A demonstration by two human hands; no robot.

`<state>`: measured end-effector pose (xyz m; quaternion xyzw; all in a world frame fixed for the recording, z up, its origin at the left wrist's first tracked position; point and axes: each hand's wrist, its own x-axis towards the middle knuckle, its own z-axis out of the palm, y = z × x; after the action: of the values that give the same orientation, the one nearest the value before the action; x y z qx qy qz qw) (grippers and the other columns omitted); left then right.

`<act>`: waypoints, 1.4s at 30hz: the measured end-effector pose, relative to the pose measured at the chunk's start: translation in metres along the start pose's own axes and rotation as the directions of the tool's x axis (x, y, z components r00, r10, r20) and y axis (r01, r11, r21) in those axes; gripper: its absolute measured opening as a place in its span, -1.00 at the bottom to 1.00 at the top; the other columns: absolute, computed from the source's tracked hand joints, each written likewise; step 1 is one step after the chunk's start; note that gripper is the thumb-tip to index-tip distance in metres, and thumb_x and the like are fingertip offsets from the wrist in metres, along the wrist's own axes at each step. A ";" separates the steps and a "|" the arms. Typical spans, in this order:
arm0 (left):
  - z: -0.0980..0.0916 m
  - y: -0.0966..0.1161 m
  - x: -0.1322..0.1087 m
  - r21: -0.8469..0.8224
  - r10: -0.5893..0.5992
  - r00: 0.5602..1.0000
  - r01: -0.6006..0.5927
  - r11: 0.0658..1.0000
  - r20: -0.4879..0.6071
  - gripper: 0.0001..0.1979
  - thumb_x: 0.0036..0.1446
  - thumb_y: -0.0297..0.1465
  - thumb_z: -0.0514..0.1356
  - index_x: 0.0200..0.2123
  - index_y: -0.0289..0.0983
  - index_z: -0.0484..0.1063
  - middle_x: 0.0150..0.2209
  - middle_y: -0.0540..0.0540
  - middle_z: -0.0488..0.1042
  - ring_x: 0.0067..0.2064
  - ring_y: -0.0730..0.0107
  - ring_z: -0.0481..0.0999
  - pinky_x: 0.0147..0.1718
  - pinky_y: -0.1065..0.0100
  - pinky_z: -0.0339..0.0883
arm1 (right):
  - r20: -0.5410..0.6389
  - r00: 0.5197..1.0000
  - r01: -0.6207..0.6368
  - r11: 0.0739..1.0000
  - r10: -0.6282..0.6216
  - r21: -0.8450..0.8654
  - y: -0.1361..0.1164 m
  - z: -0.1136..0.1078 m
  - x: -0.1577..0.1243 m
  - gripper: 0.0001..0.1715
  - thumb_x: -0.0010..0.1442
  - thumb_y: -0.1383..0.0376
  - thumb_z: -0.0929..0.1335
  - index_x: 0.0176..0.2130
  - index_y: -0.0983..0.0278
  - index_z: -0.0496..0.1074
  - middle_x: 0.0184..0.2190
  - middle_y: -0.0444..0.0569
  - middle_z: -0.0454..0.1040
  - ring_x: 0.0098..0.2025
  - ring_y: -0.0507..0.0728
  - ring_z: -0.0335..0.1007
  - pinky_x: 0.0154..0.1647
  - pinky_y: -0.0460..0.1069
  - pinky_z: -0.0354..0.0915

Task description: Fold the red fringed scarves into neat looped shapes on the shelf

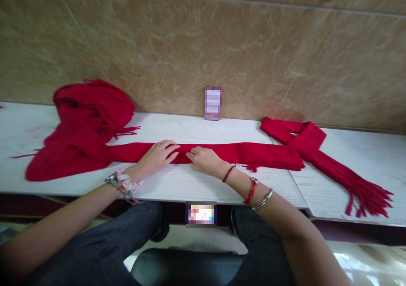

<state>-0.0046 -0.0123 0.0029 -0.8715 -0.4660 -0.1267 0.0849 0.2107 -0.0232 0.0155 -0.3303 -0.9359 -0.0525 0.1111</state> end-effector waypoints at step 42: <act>0.005 0.121 0.154 -0.453 0.078 0.941 -0.229 0.861 -0.328 -0.47 0.12 -0.52 0.04 0.18 -0.44 0.11 0.21 -0.33 0.15 0.19 0.16 0.23 0.16 0.20 0.14 | -0.547 0.570 -0.644 0.747 0.613 0.167 0.103 -0.097 -0.052 -0.46 0.02 0.53 0.11 -0.15 0.32 0.49 -0.22 0.04 0.56 -0.16 0.16 0.47 -0.07 0.02 0.31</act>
<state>0.1793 0.0445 0.0408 -0.8700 -0.3293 -0.3624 -0.0569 0.3312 0.0084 0.1000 -0.6118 -0.6770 -0.1294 0.3881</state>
